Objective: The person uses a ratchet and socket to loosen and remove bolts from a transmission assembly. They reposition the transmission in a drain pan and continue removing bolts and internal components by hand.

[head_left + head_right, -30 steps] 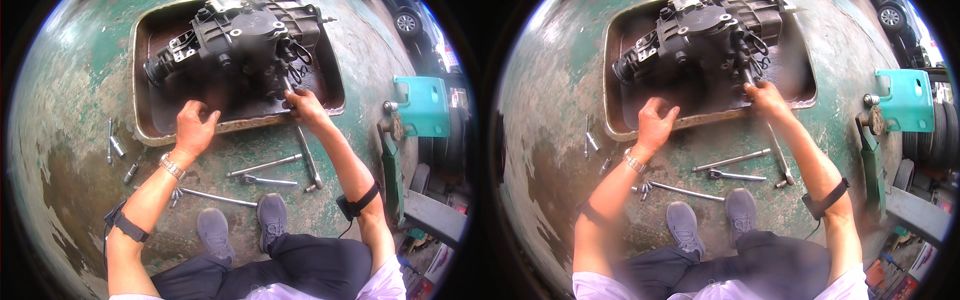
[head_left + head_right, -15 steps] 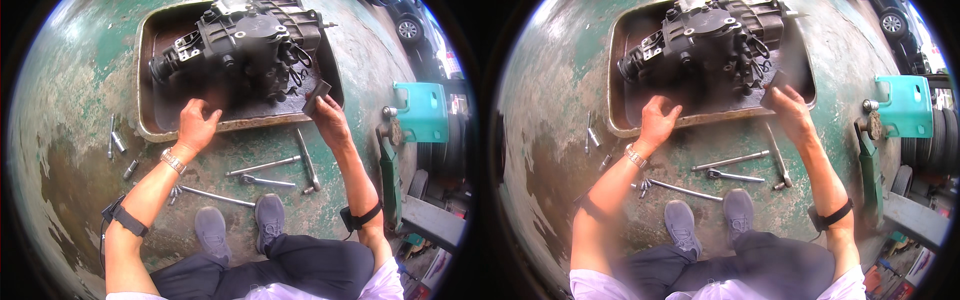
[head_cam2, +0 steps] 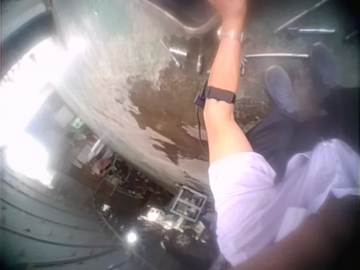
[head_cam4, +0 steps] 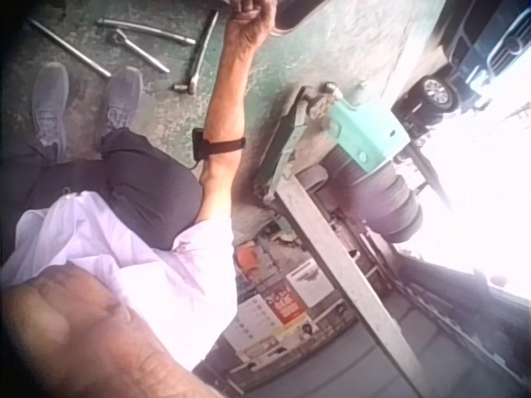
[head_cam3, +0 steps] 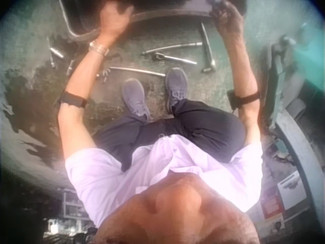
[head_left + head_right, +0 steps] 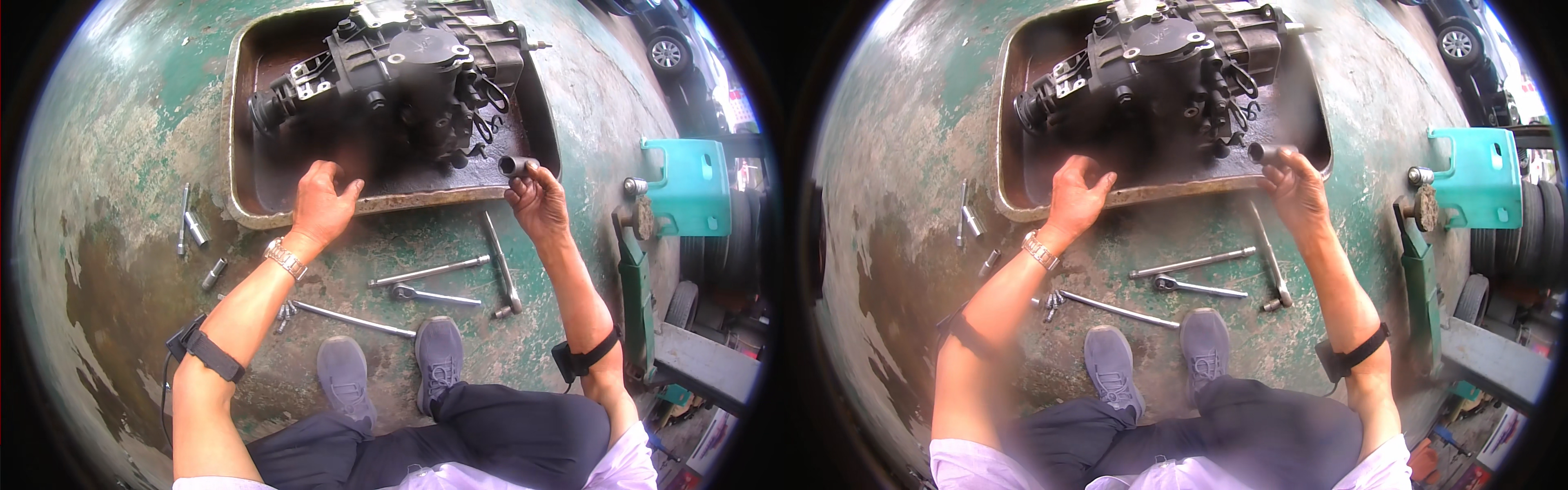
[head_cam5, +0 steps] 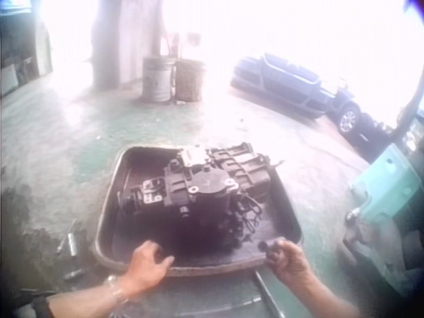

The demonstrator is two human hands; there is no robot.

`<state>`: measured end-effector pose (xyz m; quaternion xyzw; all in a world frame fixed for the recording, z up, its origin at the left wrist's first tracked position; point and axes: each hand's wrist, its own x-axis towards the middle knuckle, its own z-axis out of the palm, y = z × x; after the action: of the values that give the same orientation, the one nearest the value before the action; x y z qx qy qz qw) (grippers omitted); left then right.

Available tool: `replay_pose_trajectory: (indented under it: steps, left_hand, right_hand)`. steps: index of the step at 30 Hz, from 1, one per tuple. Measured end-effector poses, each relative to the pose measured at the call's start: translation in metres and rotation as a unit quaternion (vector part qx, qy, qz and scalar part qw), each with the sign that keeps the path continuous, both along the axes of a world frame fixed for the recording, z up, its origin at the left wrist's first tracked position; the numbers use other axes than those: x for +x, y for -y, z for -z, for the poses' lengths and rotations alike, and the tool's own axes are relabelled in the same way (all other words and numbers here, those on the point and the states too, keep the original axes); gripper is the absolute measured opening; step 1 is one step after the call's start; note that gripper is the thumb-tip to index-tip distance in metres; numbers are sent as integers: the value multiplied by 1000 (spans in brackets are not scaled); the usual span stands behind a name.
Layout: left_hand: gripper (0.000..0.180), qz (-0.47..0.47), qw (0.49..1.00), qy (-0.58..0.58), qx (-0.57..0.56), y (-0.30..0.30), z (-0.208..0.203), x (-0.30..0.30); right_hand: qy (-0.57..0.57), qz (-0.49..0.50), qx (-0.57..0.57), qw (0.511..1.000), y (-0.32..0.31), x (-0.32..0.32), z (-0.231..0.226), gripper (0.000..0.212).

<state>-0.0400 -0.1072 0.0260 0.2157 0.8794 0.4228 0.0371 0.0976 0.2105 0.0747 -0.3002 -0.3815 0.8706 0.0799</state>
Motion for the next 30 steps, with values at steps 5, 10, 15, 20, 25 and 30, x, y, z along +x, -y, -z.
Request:
replay_pose_trajectory:
  steps: [5, 10, 15, 20, 25, 30]
  left_hand:
    - [26, 1, 1000, -23, 2, 0, 0, 0]
    - [27, 4, 1000, -20, 11, 1, 2, 0]
    - [26, 5, 1000, -22, 13, 0, 4, 0]
    - [26, 7, 1000, -15, 7, 0, 1, 0]
    - [29, 14, 1000, 5, -3, 1, -2, 1]
    - [29, 18, 1000, 8, 0, 2, -2, 0]
  right_hand:
    - [-19, -26, -48, 998, -5, 7, 9, 15]
    - [40, -14, -28, 999, 7, 1, 3, 7]
    - [115, -33, -23, 993, 21, -16, -2, 12]
    - [108, -6, -56, 993, 30, -29, 8, 20]
    - [92, 13, -50, 994, 39, -36, 17, 21]
    - [105, 23, -14, 994, 46, -44, 18, 19]
